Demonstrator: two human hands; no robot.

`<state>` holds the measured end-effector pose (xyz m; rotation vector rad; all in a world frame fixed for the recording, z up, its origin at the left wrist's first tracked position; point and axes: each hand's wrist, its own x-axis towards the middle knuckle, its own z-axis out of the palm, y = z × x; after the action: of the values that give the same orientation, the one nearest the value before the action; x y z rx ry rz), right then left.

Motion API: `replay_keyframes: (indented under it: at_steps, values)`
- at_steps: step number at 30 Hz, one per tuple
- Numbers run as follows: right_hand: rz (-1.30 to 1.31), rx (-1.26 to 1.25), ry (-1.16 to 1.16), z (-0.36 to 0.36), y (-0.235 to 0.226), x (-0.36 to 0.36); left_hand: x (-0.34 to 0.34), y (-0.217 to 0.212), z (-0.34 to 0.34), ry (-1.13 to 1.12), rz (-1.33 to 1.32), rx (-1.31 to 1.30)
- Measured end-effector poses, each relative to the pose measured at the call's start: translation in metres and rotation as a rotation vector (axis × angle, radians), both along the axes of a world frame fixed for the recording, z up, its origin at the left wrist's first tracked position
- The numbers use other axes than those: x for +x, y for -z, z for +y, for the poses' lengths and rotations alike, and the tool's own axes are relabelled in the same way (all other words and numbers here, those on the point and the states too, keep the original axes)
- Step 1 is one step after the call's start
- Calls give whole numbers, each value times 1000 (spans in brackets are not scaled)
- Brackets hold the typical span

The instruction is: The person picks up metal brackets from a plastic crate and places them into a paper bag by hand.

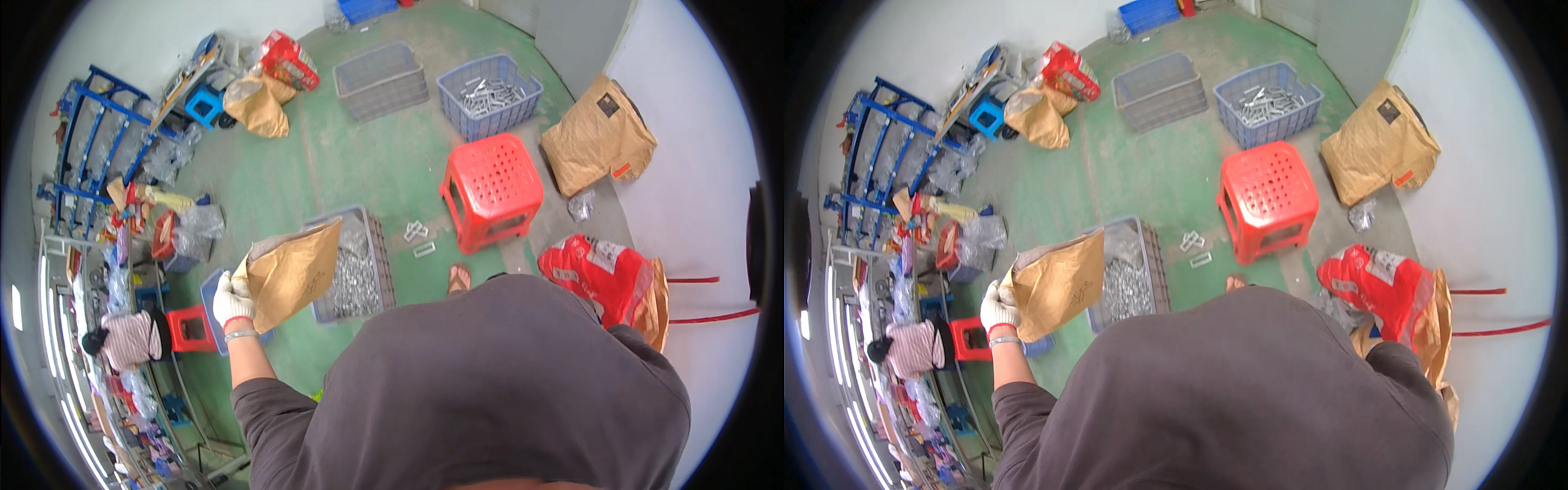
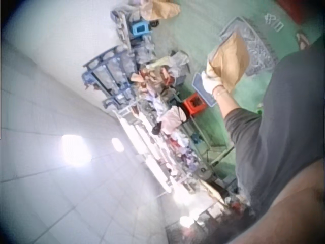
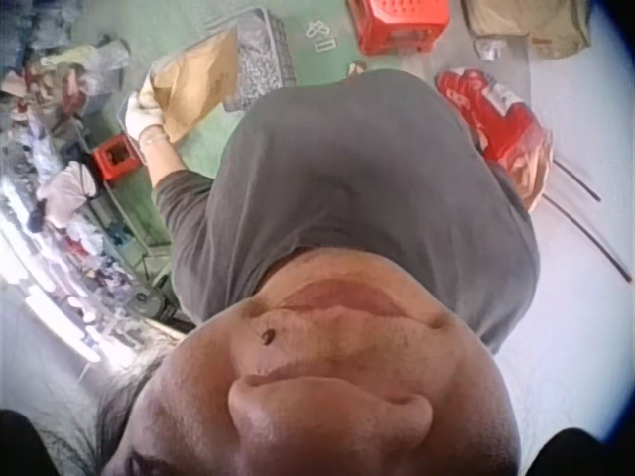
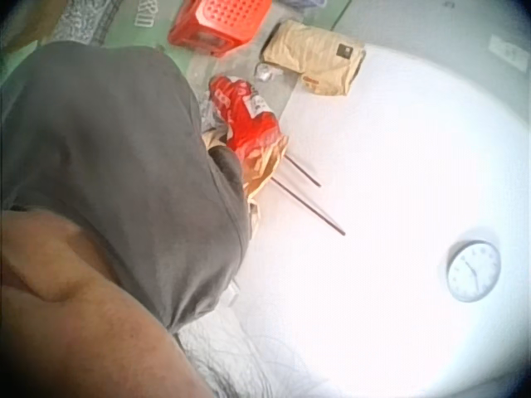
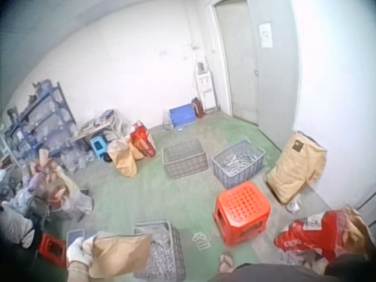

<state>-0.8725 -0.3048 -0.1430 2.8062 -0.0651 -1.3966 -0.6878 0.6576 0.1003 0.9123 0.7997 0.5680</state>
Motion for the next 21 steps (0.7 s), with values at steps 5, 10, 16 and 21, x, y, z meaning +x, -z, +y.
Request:
replay_keyframes:
  at_steps: [5, 10, 16, 21]
  values:
    - [-412, -97, -464, 53, 13, 201, 134, -19, 1, 134, 24, -15]
    - [-572, 688, 966, 150, -172, 333, 306, -49, -14, 324, 22, 79]
    - [-775, 499, 1434, 80, -116, 297, 512, 13, -21, 569, 49, 90]
    - [-131, -304, 1241, 76, -77, 223, 666, 90, -65, 741, 150, -63]
